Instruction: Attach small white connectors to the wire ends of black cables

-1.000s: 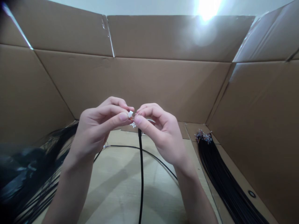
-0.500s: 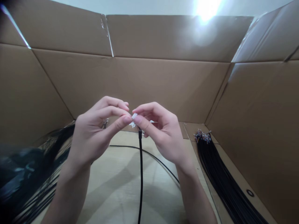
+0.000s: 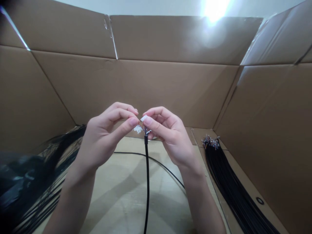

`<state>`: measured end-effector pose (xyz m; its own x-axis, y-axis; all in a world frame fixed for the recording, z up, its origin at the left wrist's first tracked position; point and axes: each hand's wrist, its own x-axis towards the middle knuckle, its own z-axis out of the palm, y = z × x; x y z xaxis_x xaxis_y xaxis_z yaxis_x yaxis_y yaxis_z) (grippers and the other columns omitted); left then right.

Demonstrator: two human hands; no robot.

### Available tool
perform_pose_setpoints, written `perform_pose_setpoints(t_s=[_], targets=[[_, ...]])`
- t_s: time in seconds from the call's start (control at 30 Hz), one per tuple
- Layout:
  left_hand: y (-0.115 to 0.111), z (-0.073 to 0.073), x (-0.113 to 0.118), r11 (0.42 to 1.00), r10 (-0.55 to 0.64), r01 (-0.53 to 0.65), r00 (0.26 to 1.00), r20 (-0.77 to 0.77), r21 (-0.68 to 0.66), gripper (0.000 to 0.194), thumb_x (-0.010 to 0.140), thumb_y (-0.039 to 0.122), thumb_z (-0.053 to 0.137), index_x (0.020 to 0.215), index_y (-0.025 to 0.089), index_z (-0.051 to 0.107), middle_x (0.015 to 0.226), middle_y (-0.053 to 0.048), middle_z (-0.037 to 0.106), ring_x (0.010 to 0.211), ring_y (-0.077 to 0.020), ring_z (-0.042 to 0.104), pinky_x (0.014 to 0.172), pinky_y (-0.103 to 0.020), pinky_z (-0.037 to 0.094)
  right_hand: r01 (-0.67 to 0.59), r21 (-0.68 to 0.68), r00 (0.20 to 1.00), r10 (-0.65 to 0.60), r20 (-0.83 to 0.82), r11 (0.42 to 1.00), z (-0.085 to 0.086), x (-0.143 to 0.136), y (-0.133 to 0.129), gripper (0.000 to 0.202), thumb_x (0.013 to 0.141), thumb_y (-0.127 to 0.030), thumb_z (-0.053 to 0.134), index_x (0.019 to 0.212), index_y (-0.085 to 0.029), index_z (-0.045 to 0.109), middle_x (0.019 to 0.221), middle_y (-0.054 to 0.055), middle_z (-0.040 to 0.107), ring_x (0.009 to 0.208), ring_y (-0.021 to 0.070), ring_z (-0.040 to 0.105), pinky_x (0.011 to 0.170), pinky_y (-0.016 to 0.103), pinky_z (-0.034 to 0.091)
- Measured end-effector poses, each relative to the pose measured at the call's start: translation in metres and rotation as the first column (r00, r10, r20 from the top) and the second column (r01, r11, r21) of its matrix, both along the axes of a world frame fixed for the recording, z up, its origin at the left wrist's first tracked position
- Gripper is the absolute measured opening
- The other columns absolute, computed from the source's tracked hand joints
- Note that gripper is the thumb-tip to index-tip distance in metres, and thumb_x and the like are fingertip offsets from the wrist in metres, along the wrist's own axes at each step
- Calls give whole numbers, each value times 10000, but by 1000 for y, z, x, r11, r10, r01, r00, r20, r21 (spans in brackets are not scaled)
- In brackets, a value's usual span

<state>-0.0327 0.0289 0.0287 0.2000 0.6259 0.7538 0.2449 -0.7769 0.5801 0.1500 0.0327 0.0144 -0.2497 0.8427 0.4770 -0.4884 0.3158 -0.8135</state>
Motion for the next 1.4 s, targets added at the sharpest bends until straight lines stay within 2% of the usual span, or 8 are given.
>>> perform_pose_setpoints(t_s=[0.23,0.5,0.77,1.0,1.17,1.23,1.3,1.4], targets=[[1,0,0,999,-28,29,999,24,-25,153,990,334,738,865,249,760,1046,-32,715,978,-208,665,984,-361,527,-12,-48,1000,10,-25,999,-3,1,3,132,876,-255,895,946,-237,784,859,-17,747,696,70,655,601,112,572],[0,2,-3,997,-77,77,997,24,-9,174,1022,330,692,888,254,772,1049,-35,715,974,-204,668,969,-352,550,32,-37,999,-32,-8,999,-3,-2,2,123,896,-230,862,951,-234,753,889,-26,684,756,84,650,618,126,592],[-2,1,-2,989,-145,145,989,25,20,78,982,337,752,946,284,796,1089,-39,717,1038,-221,666,957,-372,564,78,61,997,-79,14,995,-5,-4,1,66,962,-189,779,980,-248,753,917,-24,704,790,93,663,652,153,594],[0,3,1,995,-82,82,997,6,62,120,973,242,747,855,244,766,1047,-33,735,973,-195,684,919,-340,568,136,136,986,-148,79,981,-6,-4,0,41,978,-229,785,998,-254,759,931,-29,712,740,90,646,681,191,560],[-7,-2,7,995,-79,75,995,54,72,128,1002,234,699,880,215,731,1080,-45,739,1014,-193,702,971,-354,574,236,164,948,-264,179,958,-14,-2,-6,134,1037,-401,712,1104,-297,765,997,2,734,890,158,689,787,251,583],[-10,-5,9,994,-84,79,994,74,74,112,1010,243,683,906,216,716,1133,-59,734,1065,-206,703,972,-370,592,184,120,957,-205,204,976,-21,-4,-2,347,1082,-567,557,1138,-296,767,1094,37,749,1019,205,707,881,305,594],[-12,-6,8,995,-86,82,993,77,57,118,1018,251,662,911,227,705,1203,-72,727,1102,-228,704,945,-392,622,88,80,970,-103,218,993,-28,-10,6,578,1079,-704,383,1157,-286,775,1100,71,761,1068,253,721,891,362,614],[-10,-5,-2,994,-107,106,993,42,29,120,1028,274,647,922,248,698,1284,-66,708,1145,-257,708,944,-429,647,43,88,987,-56,154,995,-35,-24,13,532,1058,-700,458,1112,-292,796,1040,65,784,1000,246,748,834,352,635]])
